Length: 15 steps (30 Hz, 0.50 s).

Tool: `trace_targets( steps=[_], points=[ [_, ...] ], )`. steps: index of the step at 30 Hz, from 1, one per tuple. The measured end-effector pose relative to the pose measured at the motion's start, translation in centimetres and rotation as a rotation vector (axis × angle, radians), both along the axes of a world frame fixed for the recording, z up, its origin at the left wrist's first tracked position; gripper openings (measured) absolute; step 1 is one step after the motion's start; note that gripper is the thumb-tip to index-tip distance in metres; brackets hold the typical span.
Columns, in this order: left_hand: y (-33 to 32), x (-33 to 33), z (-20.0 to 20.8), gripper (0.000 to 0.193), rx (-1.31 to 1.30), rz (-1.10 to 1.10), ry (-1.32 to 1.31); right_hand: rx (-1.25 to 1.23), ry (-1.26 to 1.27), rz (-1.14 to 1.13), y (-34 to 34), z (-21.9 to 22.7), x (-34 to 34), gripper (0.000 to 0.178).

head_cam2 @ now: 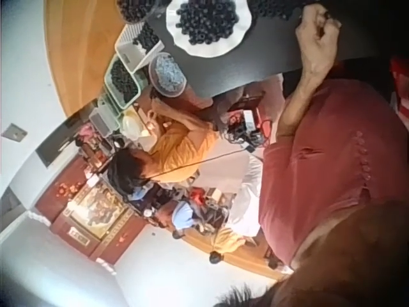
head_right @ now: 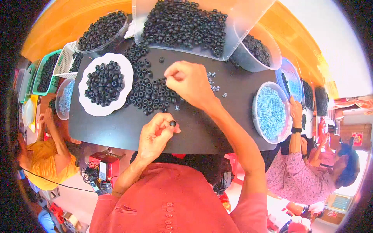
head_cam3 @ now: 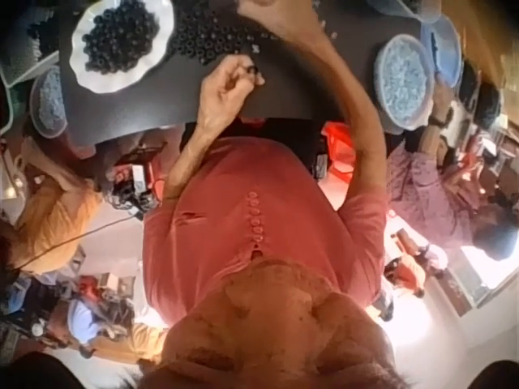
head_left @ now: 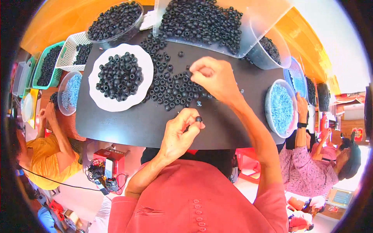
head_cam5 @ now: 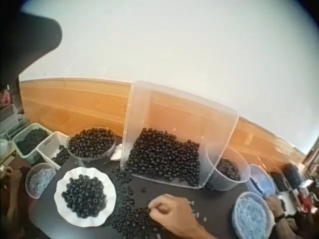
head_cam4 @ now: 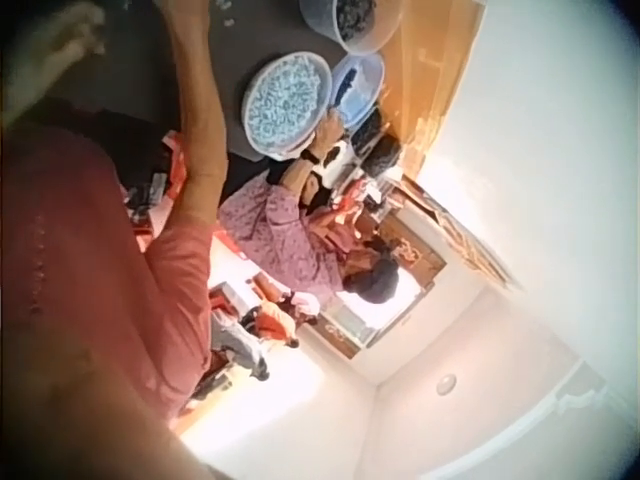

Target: The person assembles small blue plastic inserts into black circular rubber rings by hand at a workbench.

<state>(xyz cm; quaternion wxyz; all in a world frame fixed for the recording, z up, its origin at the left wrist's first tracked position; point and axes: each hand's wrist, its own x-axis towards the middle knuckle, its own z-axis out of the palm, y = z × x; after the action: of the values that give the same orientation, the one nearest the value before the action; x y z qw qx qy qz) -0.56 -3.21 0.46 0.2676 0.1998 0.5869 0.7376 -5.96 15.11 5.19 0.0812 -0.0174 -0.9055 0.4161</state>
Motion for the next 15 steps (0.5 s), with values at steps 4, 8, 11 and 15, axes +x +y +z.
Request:
trace_targets(
  steps=[4, 8, 11, 15],
  points=[
    [0.4, -0.1, 1.0, 0.010, -0.001, 0.010, -0.082, -0.783, 0.044, -0.067, -0.7, -0.5, 6.3, 0.008],
    [1.2, 0.2, 1.8, 0.013, 0.020, -0.049, -0.114, -0.826, 0.069, -0.080, -0.7, -1.6, 10.5, 0.014],
    [2.0, 0.5, 1.7, 0.012, 0.022, -0.080, -0.115, -0.895, 0.106, -0.071, -0.3, -3.1, 11.9, 0.014],
    [2.4, 0.8, 1.5, 0.012, -0.016, -0.080, -0.089, -0.977, 0.134, -0.056, -0.2, -3.9, 12.8, 0.013]
  ],
)
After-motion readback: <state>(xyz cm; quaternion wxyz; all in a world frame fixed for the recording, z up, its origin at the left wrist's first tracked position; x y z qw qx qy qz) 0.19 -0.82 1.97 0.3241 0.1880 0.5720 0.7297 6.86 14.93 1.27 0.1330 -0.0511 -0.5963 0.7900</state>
